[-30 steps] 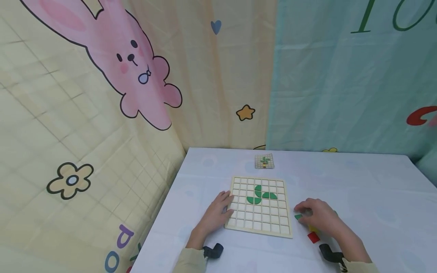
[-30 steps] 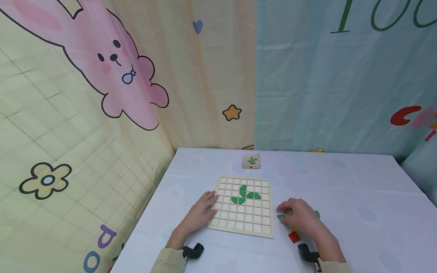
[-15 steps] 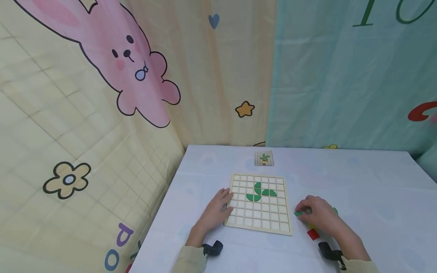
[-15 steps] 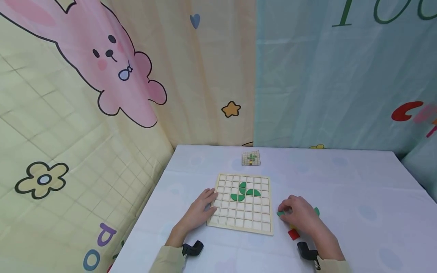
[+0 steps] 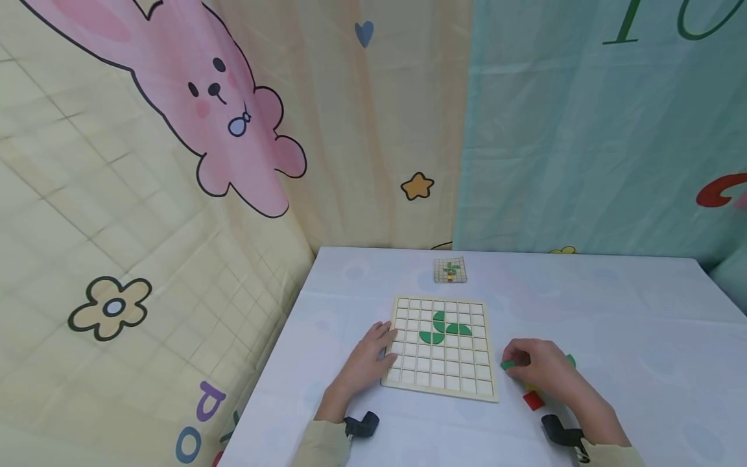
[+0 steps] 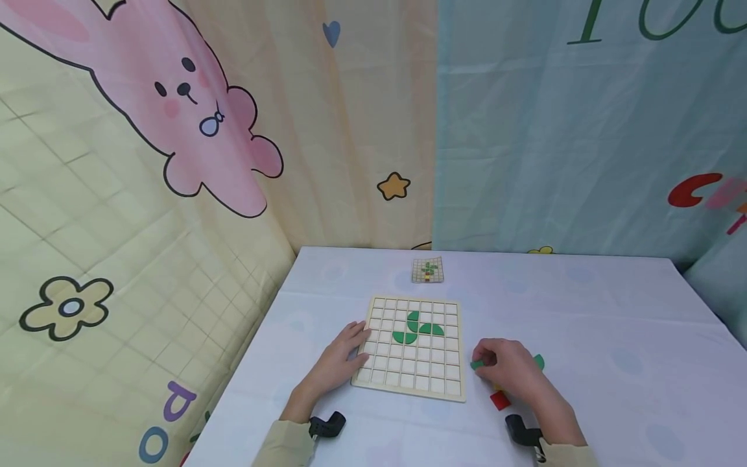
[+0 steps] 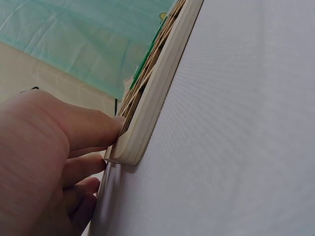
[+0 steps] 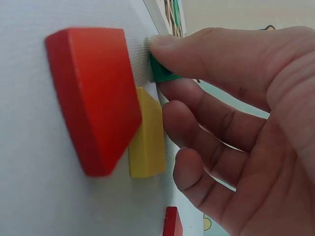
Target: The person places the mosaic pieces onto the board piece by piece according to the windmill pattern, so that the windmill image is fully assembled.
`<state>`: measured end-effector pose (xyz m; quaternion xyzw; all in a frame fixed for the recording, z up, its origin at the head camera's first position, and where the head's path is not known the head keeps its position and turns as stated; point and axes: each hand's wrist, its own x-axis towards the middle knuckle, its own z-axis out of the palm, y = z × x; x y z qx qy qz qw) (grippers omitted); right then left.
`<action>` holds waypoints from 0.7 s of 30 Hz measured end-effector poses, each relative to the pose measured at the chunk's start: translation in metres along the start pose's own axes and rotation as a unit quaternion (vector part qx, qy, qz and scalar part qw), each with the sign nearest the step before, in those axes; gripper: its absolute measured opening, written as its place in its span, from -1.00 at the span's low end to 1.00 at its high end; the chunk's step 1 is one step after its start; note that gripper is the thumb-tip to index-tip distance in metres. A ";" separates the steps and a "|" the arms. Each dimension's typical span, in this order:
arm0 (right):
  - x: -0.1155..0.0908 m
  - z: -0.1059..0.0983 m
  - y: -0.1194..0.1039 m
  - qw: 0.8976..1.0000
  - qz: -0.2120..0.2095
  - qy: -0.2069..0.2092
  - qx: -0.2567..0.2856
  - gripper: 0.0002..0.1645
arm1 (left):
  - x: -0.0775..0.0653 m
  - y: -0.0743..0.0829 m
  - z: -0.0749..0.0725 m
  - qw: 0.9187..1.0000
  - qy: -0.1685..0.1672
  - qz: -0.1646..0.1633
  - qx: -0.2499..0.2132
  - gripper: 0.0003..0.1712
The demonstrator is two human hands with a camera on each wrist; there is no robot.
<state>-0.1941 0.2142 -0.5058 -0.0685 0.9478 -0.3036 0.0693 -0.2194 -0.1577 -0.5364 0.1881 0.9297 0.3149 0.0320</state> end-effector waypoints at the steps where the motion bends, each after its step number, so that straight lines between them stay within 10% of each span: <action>1: 0.000 0.000 0.000 1.000 -0.003 0.001 0.000 -0.74 | 0.000 0.000 0.000 1.000 0.000 0.001 0.000 -0.35; 21: 0.000 -0.003 0.002 0.998 -0.045 0.045 0.002 -0.67 | 0.000 -0.002 0.000 1.000 0.000 0.001 0.000 -0.35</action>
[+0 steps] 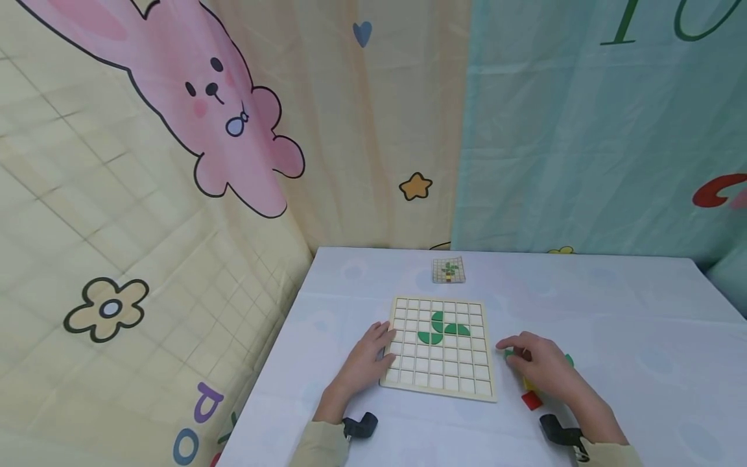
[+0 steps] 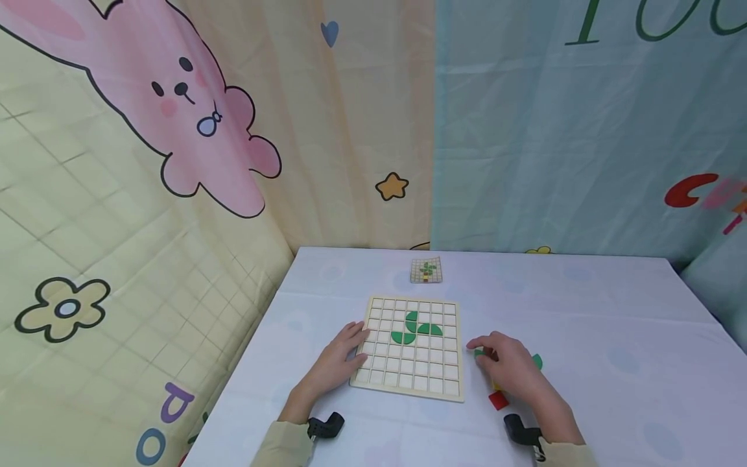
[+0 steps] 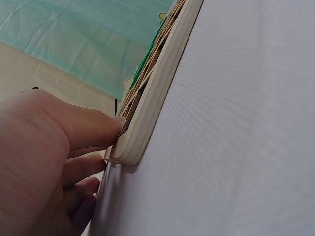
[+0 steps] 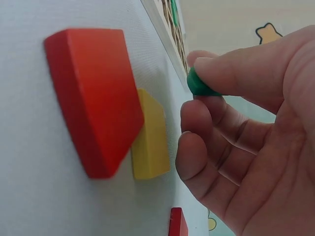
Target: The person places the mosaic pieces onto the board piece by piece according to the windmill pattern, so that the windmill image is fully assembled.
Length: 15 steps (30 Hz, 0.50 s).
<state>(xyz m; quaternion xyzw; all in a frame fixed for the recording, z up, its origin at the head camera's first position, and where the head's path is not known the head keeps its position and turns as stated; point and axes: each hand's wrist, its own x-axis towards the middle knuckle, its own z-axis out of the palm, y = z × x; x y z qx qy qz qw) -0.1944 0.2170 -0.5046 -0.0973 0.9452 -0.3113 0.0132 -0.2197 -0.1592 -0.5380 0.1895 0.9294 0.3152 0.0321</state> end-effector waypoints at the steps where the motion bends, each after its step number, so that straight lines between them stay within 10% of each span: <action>1: 0.000 0.000 0.000 1.000 0.000 0.004 0.000 -0.67 | 0.000 0.000 0.000 1.000 0.000 0.001 0.001 -0.35; 15: 0.002 0.004 -0.004 0.999 0.030 0.024 0.005 -0.77 | -0.001 0.001 -0.001 1.000 0.006 0.012 -0.006 -0.37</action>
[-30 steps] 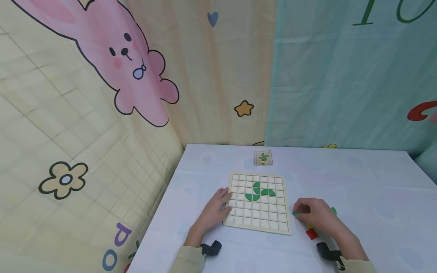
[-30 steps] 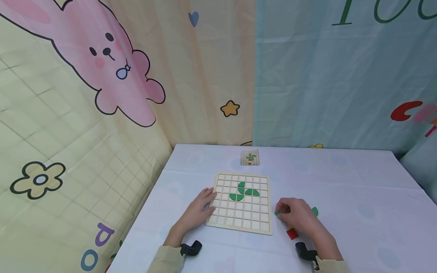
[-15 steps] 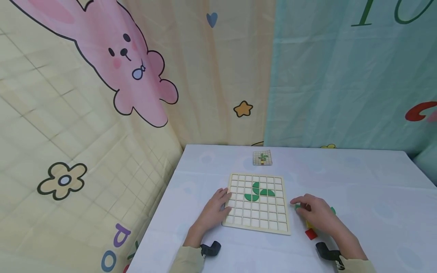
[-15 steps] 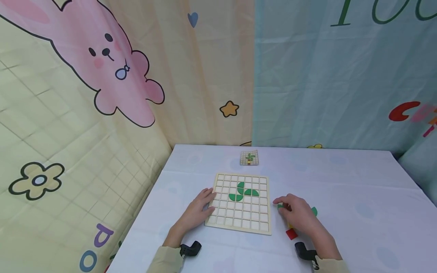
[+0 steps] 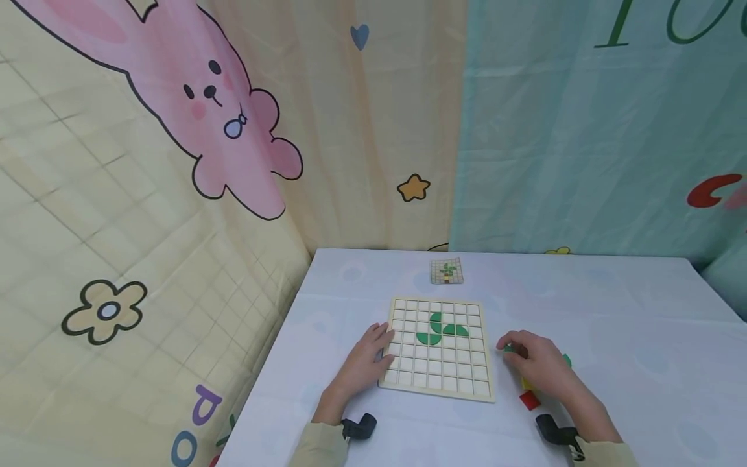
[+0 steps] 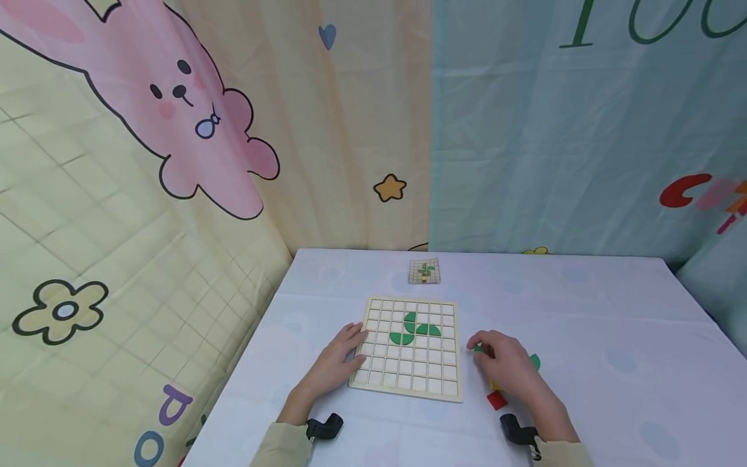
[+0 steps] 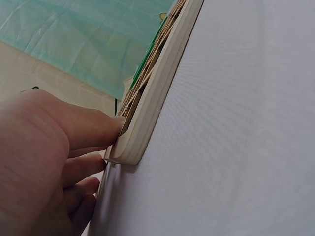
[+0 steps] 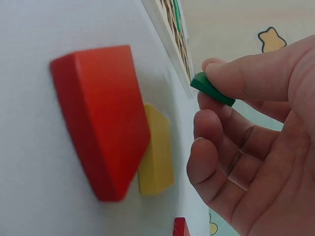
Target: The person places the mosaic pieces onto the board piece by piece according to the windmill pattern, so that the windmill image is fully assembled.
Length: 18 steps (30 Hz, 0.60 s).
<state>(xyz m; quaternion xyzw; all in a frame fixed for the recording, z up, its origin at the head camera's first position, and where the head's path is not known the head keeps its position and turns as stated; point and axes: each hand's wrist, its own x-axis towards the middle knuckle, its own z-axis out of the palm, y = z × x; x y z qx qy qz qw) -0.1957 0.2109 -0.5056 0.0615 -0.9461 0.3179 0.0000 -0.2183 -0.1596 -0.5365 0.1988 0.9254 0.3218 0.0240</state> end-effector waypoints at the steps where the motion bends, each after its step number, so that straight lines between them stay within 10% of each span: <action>1: 0.000 0.001 0.000 1.000 0.002 0.001 0.000 -0.78 | 0.000 0.001 0.000 1.000 -0.001 -0.001 -0.001 -0.37; 18: 0.006 0.004 -0.012 1.000 0.019 0.007 0.016 -0.85 | 0.000 -0.001 0.000 1.000 -0.002 -0.002 -0.003 -0.37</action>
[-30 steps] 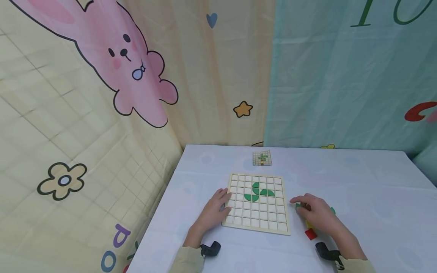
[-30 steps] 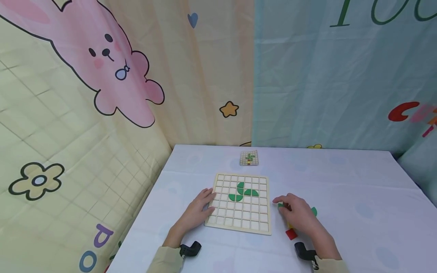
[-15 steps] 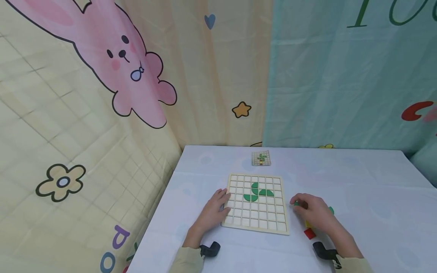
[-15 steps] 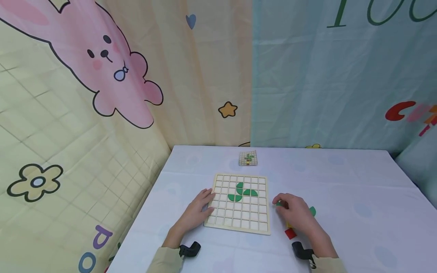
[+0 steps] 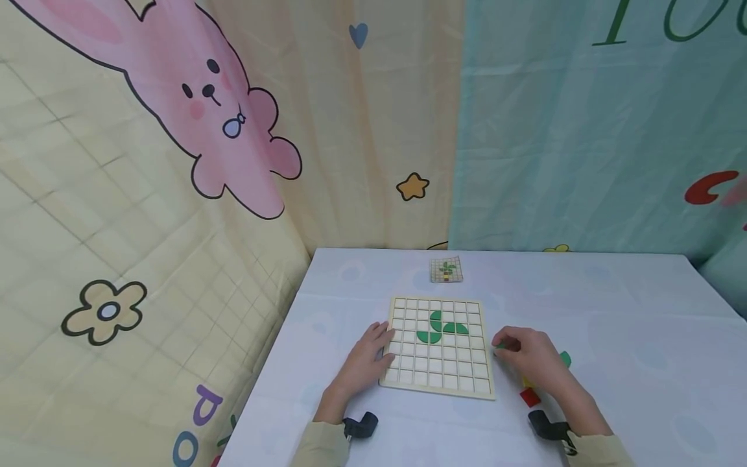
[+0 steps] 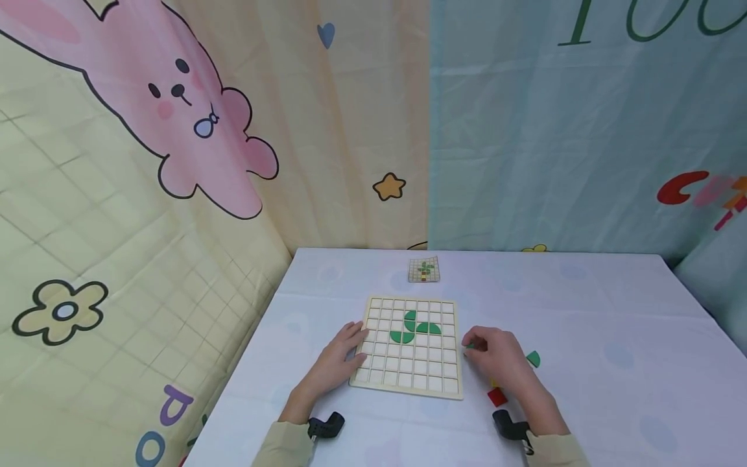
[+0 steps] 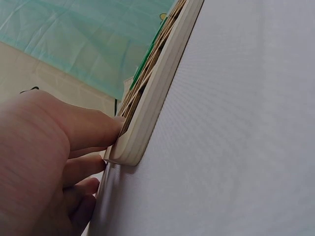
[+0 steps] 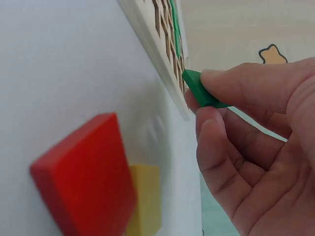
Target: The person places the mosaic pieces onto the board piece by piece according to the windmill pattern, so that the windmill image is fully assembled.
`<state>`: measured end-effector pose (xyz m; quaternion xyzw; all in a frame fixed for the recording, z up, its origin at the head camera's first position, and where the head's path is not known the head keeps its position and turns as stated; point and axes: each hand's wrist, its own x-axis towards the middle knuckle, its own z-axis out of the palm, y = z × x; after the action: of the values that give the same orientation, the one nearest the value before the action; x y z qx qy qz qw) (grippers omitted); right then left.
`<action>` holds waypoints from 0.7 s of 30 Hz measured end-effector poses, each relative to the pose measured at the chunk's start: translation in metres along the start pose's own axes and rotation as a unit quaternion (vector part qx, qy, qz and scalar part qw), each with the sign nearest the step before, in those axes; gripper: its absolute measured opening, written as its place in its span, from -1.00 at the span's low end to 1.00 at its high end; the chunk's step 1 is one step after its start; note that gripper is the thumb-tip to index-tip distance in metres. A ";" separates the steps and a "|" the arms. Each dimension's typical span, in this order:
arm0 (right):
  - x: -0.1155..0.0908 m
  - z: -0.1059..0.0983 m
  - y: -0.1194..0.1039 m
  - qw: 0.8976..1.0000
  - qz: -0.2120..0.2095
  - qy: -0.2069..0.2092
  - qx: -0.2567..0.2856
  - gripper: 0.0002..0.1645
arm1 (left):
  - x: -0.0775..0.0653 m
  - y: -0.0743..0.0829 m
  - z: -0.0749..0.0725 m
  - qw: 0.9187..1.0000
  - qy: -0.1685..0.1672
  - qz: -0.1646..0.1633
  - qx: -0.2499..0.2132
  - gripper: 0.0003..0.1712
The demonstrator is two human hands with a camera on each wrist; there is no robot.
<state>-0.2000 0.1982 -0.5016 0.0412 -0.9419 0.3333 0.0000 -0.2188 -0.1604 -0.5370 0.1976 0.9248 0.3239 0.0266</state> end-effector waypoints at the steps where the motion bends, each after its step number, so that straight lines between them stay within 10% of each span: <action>1: 0.000 0.000 -0.001 1.000 0.001 -0.001 0.002 -0.85 | 0.000 0.000 0.000 1.000 0.000 0.000 0.000 -0.37; 21: 0.019 0.005 -0.028 0.999 0.004 -0.016 0.045 -0.83 | 0.000 0.001 0.000 1.000 0.005 0.002 0.002 -0.37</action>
<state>-0.2162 0.1717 -0.4874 0.0430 -0.9259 0.3748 -0.0185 -0.2188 -0.1594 -0.5368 0.1977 0.9253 0.3231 0.0215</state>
